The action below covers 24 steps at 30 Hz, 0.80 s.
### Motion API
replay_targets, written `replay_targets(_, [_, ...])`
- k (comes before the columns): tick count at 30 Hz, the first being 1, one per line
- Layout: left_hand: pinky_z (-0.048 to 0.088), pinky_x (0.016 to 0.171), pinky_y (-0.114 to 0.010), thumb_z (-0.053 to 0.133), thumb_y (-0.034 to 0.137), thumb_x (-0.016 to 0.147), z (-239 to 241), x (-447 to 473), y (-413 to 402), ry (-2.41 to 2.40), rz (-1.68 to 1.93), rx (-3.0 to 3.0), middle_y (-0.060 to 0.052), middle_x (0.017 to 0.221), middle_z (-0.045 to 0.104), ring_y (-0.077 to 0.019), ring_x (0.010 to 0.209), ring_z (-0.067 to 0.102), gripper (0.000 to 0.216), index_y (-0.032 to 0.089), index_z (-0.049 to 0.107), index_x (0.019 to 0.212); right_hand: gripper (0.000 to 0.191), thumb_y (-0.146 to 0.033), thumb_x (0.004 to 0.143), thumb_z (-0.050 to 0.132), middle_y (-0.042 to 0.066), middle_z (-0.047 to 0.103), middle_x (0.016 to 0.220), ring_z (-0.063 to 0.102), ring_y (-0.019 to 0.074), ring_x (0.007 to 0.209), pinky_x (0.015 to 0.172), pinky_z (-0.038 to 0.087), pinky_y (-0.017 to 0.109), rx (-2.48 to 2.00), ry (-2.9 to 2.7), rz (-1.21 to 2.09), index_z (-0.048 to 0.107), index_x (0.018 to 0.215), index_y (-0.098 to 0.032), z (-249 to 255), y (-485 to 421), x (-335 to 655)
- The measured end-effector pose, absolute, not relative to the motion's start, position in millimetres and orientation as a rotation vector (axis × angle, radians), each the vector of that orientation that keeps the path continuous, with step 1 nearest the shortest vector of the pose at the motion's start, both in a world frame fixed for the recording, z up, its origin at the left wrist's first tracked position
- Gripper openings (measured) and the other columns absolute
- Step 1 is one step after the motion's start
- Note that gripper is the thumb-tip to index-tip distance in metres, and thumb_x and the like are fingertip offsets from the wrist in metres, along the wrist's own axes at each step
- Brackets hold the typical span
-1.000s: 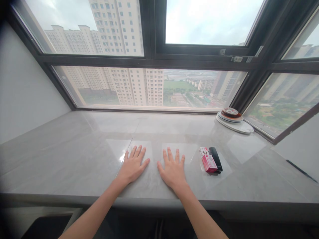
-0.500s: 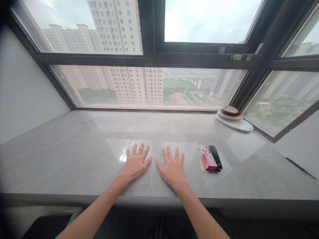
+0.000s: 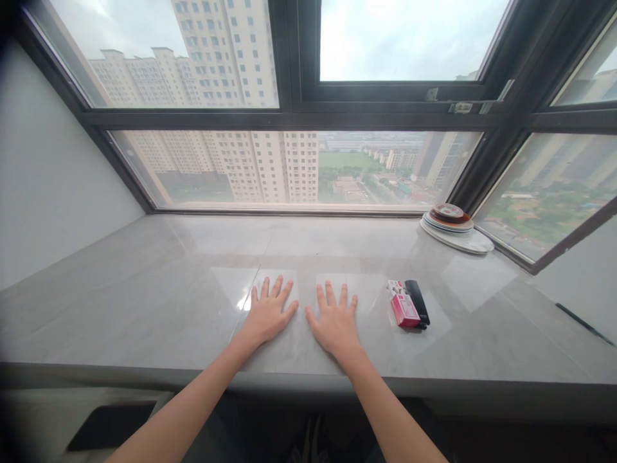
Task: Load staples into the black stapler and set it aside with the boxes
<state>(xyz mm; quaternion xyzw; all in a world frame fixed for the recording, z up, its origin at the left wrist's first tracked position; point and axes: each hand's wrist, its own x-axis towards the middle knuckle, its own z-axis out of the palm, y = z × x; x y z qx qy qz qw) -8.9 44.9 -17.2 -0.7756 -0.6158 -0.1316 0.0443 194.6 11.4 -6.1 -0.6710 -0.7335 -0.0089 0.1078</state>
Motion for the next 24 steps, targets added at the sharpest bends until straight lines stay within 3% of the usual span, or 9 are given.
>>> replay_targets(24, [0.004, 0.122, -0.064, 0.036, 0.064, 0.101, -9.1, -8.8, 44.0, -1.920, -0.388, -2.374, -0.001, 0.170, 0.019, -0.0404, 0.156, 0.009, 0.067, 0.037, 0.028, 0.161, 0.075, -0.067, 0.101, 0.025, 0.005, 0.013, 0.172, -0.001, 0.0404, 0.156, 0.119, -0.002, 0.065, -2.000, -2.171, 0.020, 0.020, 0.165, -0.030, -1.6, 12.8, 196.9])
